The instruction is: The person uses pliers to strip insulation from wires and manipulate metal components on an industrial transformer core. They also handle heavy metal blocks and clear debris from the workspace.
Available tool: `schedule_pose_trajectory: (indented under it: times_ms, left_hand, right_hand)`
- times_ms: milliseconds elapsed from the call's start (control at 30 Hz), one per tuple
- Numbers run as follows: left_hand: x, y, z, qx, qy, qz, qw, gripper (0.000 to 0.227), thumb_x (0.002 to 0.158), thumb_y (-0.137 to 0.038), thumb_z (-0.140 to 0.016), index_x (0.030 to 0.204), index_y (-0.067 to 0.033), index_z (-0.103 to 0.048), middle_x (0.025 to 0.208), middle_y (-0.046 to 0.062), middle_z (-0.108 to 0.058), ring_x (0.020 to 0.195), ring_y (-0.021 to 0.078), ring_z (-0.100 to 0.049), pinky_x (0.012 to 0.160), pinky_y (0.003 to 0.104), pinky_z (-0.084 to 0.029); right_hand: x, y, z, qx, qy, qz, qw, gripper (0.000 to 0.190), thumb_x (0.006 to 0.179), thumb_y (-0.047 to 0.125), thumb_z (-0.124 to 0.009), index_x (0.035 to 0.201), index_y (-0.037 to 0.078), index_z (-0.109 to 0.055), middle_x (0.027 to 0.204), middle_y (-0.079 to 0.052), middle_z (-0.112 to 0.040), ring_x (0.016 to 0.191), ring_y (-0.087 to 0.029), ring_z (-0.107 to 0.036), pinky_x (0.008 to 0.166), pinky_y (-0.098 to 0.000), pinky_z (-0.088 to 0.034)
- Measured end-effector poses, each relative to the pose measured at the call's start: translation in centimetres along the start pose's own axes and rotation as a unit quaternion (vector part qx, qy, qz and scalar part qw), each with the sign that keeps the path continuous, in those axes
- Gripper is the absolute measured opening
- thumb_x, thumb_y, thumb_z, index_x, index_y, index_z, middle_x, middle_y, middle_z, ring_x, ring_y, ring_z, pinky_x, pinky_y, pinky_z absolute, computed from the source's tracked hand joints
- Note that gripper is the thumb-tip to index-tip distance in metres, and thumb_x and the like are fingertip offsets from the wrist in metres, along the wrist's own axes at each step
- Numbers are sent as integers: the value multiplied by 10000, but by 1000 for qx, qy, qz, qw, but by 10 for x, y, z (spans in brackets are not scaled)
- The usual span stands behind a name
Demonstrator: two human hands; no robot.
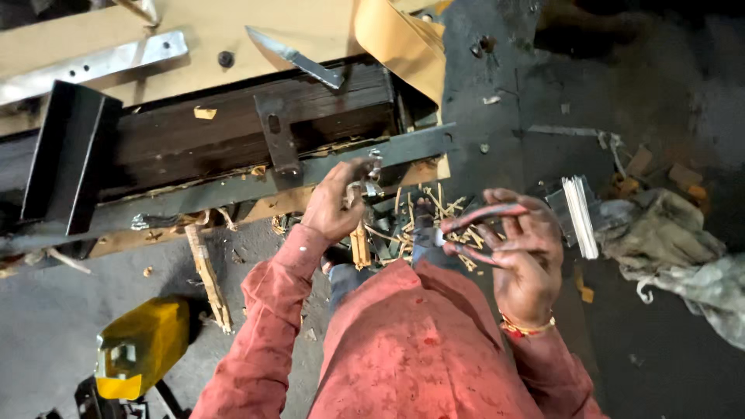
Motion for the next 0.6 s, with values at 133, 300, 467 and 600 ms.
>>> schedule_pose_trajectory:
  times_ms: [133,300,467,600]
  left_hand:
    - [7,-21,6,62,16,-77,995,603,808,-124,-735,1373,-50,-540,1235,201,-631,1158,420,-599,989,450,-506]
    - [8,-9,-3,124,80,-81,986,612,868,-197,-748,1412,-35,-520,1269,195,-624,1159,402,-608,986,444,-515]
    - [6,3,-18,243,95,-173,950,571,915,-181,-699,1431,-27,-508,1335,198,-616,1129,374,-640,967,427,-534]
    - [1,6,-17,211,87,-123,966,637,917,-220,-713,1481,-16,-495,1285,181,-628,1101,376,-648,935,433,-540]
  right_hand:
    - [8,-2,-12,13,13,-17,1000,732,702,-127,-355,1405,30,-487,1468,-215,-497,1469,-341,-471,1176,-550,-440]
    - [12,-5,-23,44,43,-49,997,718,690,-142,-342,1373,23,-491,1449,-214,-494,1335,-418,-550,946,-587,-543]
    - [4,-2,-22,-3,50,-16,999,725,705,-149,-338,1399,7,-474,1482,-233,-477,1464,-382,-474,1152,-549,-481]
    - [-2,-2,-17,36,14,-28,999,713,709,-148,-345,1388,39,-458,1433,-217,-500,1435,-363,-487,1057,-561,-502]
Point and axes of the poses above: each hand's wrist, its own x-axis towards the middle knuckle, its own z-axis out of the back of the hand, y = z × x, the point moved 8 cm from there along x, towards the middle knuckle
